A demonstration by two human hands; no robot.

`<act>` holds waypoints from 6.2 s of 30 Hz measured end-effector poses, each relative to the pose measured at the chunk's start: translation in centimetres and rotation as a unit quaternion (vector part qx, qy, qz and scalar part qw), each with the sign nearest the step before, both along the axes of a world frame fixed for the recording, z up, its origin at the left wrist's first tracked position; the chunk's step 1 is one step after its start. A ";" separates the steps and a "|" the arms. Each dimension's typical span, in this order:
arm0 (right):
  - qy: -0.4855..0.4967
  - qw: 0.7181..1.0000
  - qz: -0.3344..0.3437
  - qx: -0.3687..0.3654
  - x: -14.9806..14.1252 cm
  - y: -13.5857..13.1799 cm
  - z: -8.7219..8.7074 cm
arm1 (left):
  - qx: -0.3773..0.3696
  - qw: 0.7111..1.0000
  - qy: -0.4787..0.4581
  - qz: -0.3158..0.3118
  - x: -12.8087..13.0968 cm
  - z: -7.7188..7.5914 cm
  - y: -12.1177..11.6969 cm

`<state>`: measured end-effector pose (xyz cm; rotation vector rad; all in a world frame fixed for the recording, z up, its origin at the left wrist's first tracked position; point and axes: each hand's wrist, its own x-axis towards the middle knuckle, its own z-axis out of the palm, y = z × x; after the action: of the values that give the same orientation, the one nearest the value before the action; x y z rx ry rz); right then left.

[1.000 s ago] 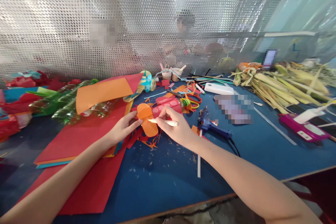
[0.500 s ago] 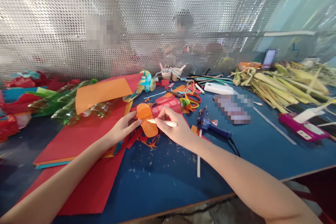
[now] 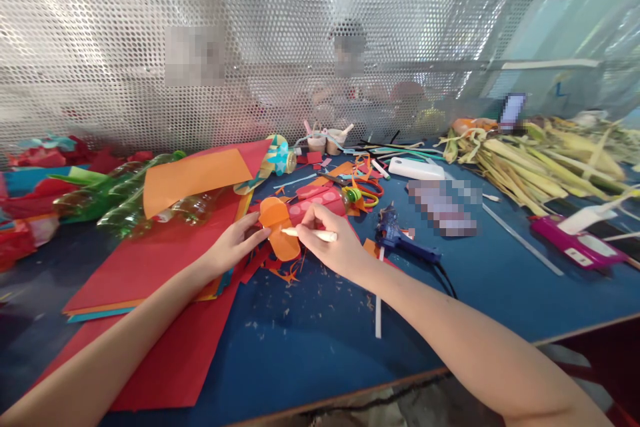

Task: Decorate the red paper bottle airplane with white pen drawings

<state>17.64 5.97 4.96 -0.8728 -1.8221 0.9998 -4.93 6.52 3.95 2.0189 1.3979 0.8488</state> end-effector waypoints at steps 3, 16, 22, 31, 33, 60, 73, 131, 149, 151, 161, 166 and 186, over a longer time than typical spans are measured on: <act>-0.002 1.000 0.003 0.003 0.0 0.1 0.0 | 0.005 1.000 0.002 -0.002 0.0 0.0 0.0; -0.002 1.000 -0.004 0.019 0.3 0.5 -0.3 | -0.008 1.000 -0.014 -0.003 -0.1 -0.2 0.0; -0.007 1.000 -0.005 0.019 0.2 0.4 -0.2 | -0.015 1.000 -0.014 -0.001 -0.2 -0.3 0.1; -0.007 1.000 -0.001 0.020 0.3 0.5 -0.3 | -0.008 1.000 -0.011 -0.010 -0.1 -0.3 0.1; -0.007 1.000 -0.001 0.016 0.3 0.4 -0.3 | -0.006 1.000 0.011 -0.006 -0.1 -0.1 0.0; -0.019 1.000 -0.005 0.021 0.2 0.4 0.0 | -0.010 1.000 -0.013 -0.015 -0.2 -0.4 0.3; 0.035 0.999 0.002 0.029 0.2 -0.1 0.4 | -0.020 1.000 -0.012 -0.007 -0.1 -0.4 0.2; -0.037 0.997 0.040 0.059 0.2 -0.7 0.1 | -0.006 1.000 -0.001 -0.007 -0.1 -0.4 0.1; -0.038 0.996 0.029 0.070 0.3 -0.8 0.1 | -0.007 1.000 0.006 -0.009 0.0 -0.3 0.1; -0.035 0.996 0.024 0.075 0.3 -0.8 0.2 | -0.008 1.000 0.002 -0.011 0.0 -0.3 0.1; -0.032 0.996 0.038 0.070 0.2 -0.7 0.1 | -0.007 1.000 -0.002 -0.012 -0.1 -0.5 0.2; -0.031 0.997 0.038 0.067 0.2 -0.8 0.2 | -0.009 1.000 -0.006 -0.015 -0.1 -0.6 0.2; -0.028 0.996 0.019 0.083 0.2 -0.7 0.2 | -0.007 1.000 -0.006 -0.016 -0.2 -0.7 0.3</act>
<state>17.79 5.23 5.18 -0.7734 -1.9454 0.8405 -5.10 6.85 3.23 2.0161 1.3572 0.8335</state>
